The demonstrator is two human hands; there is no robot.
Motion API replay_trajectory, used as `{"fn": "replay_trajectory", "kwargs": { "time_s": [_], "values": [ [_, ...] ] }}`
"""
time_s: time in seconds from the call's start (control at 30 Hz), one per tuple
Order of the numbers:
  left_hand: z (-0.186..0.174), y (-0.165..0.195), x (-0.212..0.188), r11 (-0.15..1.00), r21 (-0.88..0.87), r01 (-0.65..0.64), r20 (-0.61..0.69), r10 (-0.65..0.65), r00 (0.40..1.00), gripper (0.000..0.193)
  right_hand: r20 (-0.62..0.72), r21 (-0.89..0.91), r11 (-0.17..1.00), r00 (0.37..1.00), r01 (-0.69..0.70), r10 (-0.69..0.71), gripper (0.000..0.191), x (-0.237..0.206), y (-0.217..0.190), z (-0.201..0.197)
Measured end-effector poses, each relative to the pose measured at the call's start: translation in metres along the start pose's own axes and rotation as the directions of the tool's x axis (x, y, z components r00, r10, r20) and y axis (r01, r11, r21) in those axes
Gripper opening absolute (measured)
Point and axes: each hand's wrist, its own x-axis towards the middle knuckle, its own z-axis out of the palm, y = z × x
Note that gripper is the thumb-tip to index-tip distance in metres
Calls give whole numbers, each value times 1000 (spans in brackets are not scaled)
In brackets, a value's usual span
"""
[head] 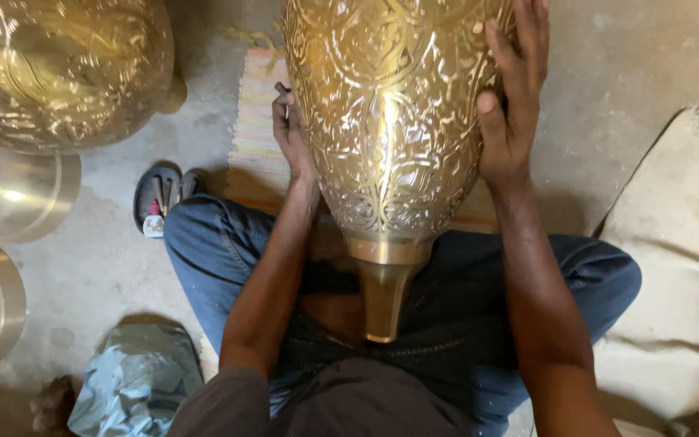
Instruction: The person sits cross-legged and uses a chisel and wooden mallet to engrave decorative patterns into a large brass vessel. They repeatedly tap the chisel along the surface, occasionally rotating the vessel to access different areas.
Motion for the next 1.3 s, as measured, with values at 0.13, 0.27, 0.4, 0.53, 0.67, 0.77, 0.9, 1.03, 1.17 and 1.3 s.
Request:
{"fn": "replay_trajectory", "kwargs": {
  "time_s": [0.13, 0.27, 0.4, 0.53, 0.67, 0.77, 0.9, 1.03, 1.17, 1.3],
  "values": [
    [-2, 3, 9, 998, 13, -63, 38, 62, 997, 44, -17, -4, 1000, 1000, 17, -17, 57, -4, 0, 4],
    [-4, 5, 11, 998, 12, -64, 36, 63, 997, 44, -25, -10, 1000, 1000, 1, -1, 57, -3, -1, 7],
    [-3, 2, 6, 999, 19, -50, 5, 50, 999, 43, -12, 2, 1000, 1000, -6, 6, 58, -1, 0, 4],
    [-3, -1, 5, 996, 28, -88, 7, 88, 996, 43, -5, 12, 1000, 1000, -7, 7, 58, -3, 1, 1],
    [-4, -2, 6, 997, 38, -68, -5, 68, 998, 42, -18, 14, 1000, 1000, 4, -4, 57, -3, 2, 2],
    [-7, 2, 3, 993, 102, -55, -37, 60, 998, 40, -54, 13, 1000, 999, 7, -6, 54, -3, 0, 5],
    [-25, 21, -20, 975, 203, -92, -26, 100, 995, 33, -84, 31, 983, 979, -182, 184, 52, -31, -25, 2],
    [-59, 53, -84, 854, 460, -243, 154, 192, 969, 29, -57, 459, 646, 706, -610, 706, 50, -115, -85, 3],
    [-81, 78, -131, 474, 807, -353, 391, 20, 920, 30, 204, 655, 192, 416, -731, 886, 48, -195, -141, 14],
    [-73, 83, -139, 336, 824, -456, 529, -168, 832, 57, 381, 519, 29, 262, -854, 887, 48, -221, -154, 25]
  ]
}}
